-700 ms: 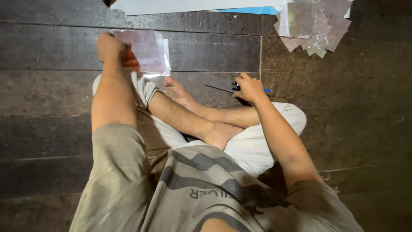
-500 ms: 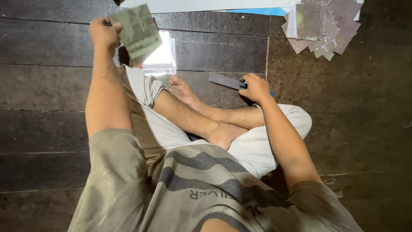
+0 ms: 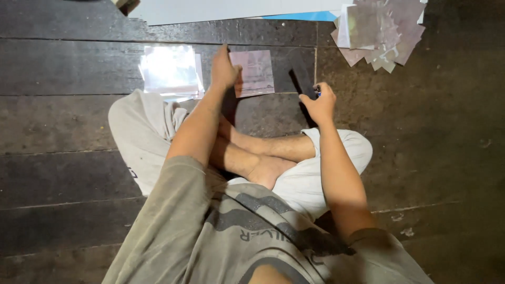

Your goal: Marking lines on small square pieces of paper using a ruler and a pen while sitting on the floor.

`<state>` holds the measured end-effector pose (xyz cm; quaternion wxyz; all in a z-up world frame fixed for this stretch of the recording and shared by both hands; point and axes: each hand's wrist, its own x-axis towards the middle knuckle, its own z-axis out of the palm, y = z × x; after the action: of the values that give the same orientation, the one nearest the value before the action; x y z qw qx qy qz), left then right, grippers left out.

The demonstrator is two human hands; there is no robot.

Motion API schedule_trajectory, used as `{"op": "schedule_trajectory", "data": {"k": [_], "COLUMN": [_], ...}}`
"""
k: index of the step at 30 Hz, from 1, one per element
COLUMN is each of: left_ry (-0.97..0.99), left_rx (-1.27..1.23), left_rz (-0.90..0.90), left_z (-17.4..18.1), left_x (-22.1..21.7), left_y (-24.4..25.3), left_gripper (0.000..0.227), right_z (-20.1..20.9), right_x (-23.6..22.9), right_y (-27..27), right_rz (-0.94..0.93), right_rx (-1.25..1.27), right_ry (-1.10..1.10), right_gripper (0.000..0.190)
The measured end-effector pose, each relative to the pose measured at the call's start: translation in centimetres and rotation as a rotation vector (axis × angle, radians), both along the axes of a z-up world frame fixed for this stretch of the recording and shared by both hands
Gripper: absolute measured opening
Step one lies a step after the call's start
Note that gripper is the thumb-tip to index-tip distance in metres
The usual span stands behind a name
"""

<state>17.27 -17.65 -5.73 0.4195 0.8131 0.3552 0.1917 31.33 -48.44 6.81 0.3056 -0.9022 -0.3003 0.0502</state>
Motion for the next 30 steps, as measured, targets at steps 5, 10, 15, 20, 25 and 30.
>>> {"op": "schedule_trajectory", "data": {"k": [5,10,15,20,25,30], "left_ry": [0.517,0.772,0.540,0.535,0.540,0.537], "left_rx": [0.312,0.378,0.500,0.520,0.530,0.418], "left_rz": [-0.421,-0.707,-0.671,-0.715,-0.730,-0.300], "left_z": [11.0,9.0,5.2,3.8,4.5,7.7], "left_x": [-2.1,-2.8,-1.6,-1.0,-0.9,-2.4], "left_y": [-3.3,-3.1,-0.9,0.4,0.6,-1.8], "left_gripper": [0.087,0.083,0.097,0.096,0.098,0.123], "right_z": [-0.6,-0.9,-0.8,-1.1,-0.9,0.3], "right_x": [0.7,0.5,0.4,0.4,0.3,0.4], "right_y": [0.7,1.1,0.7,0.7,1.1,4.8], "right_rz": [-0.064,-0.120,0.040,0.041,0.040,0.225], "right_rx": [-0.021,-0.054,0.071,0.038,0.012,-0.076], "right_ry": [0.076,0.149,0.017,0.031,0.039,-0.006], "right_gripper": [0.045,0.048,0.041,0.042,0.041,0.042]}}
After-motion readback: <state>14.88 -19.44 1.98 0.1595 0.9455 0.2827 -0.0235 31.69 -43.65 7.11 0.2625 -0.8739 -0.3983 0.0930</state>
